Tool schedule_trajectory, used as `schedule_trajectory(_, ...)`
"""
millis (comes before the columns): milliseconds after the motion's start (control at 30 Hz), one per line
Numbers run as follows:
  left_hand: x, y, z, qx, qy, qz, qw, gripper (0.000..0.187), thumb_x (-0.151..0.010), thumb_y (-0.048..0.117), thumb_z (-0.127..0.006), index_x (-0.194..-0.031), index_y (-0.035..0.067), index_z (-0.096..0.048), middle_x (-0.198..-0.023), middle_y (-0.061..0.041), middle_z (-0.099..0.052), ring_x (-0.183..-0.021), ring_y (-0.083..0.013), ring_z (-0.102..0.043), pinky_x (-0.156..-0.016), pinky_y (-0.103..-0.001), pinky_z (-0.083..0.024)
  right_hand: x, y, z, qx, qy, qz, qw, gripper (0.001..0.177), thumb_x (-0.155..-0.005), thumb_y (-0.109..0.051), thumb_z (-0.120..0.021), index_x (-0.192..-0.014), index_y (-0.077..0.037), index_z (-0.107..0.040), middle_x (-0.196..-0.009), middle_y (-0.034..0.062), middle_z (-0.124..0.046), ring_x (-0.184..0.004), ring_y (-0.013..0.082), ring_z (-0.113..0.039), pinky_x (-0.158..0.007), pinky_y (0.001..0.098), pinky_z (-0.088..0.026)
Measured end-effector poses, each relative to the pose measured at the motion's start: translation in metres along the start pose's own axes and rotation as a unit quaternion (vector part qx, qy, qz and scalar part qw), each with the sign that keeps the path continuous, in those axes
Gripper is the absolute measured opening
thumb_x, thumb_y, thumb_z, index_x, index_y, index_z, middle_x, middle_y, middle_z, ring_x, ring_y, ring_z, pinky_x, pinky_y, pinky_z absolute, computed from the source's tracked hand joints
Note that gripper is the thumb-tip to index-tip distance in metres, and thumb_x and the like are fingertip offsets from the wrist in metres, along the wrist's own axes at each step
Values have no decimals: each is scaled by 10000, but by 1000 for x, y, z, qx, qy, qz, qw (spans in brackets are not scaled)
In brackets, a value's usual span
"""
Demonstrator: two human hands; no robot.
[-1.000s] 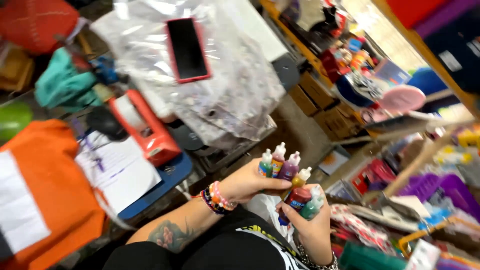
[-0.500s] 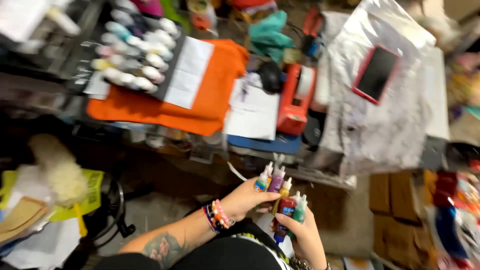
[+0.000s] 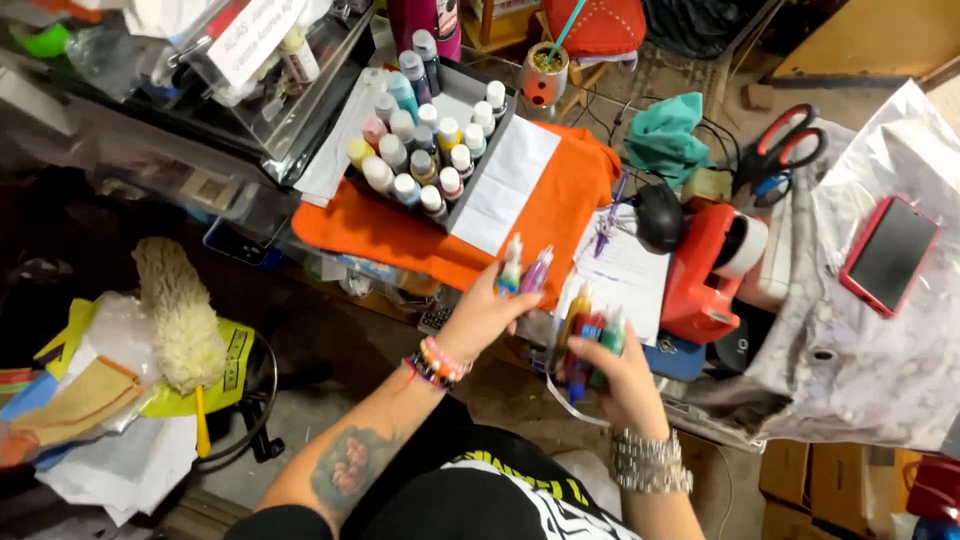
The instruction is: Organize small paint bottles into a storage tray and open a security gate.
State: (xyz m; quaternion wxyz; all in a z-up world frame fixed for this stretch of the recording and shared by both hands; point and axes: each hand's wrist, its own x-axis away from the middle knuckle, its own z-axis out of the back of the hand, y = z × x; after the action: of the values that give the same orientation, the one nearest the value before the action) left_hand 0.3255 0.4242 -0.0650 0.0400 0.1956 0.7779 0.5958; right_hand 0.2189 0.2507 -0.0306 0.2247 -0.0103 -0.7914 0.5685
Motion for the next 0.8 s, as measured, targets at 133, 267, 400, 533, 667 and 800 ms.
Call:
schedule_trajectory(133,-84,24,11,-62,-34,3,997,453,-825,127,-842,-1159,-62,-602,-892,-213,-718,-694,-277,-767,-429,-298,-608,-81,-38,-65,7,83,24,996,563,-715,-80,-870,-1161,12,-540,-902,158,-603,-715,325,-670,-514,480,-564)
schedule_trajectory(267,-136,19,13,-303,-5,-61,951,596,-837,280,-789,-1324,41,-543,-1072,-241,-708,-993,-415,-719,-843,-510,-586,-161,-34,-80,82,139,55,985,487,-727,-124,-899,-1096,-14,-601,-877,94,-623,-755,227,-662,-521,376,-560)
schedule_trajectory(400,-154,14,21,-364,1,-171,915,536,-886,166,-730,-1353,0,-526,-1121,-244,-637,-1086,-484,-646,-887,-533,-552,-197,-12,-57,232,192,54,952,398,-808,-226,-876,-1031,-5,-631,-846,113,-626,-769,209,-627,-582,380,-528)
schedule_trajectory(533,-153,21,27,-323,17,-190,927,505,-894,104,-701,-1343,-2,-495,-1163,-223,-599,-1088,-460,-628,-908,-511,-536,-181,-37,-86,309,231,51,921,425,-813,-301,-855,-1064,-21,-657,-833,117,-628,-793,218,-622,-654,397,-514)
schedule_trajectory(667,-153,25,22,-298,84,-229,923,542,-958,111,-665,-1441,-12,-451,-1278,-257,-606,-1113,-451,-642,-933,-518,-544,-182,-27,-77,298,263,111,911,426,-895,-289,-825,-1158,-41,-599,-910,103,-605,-884,197,-581,-755,373,-501)
schedule_trajectory(800,-145,17,14,-362,159,-369,841,408,-1008,118,-679,-1382,-7,-576,-1240,-198,-635,-1123,-379,-651,-980,-458,-547,-174,-20,-61,330,224,190,897,522,-988,-233,-738,-1367,13,-477,-1051,195,-620,-1017,270,-580,-868,444,-505)
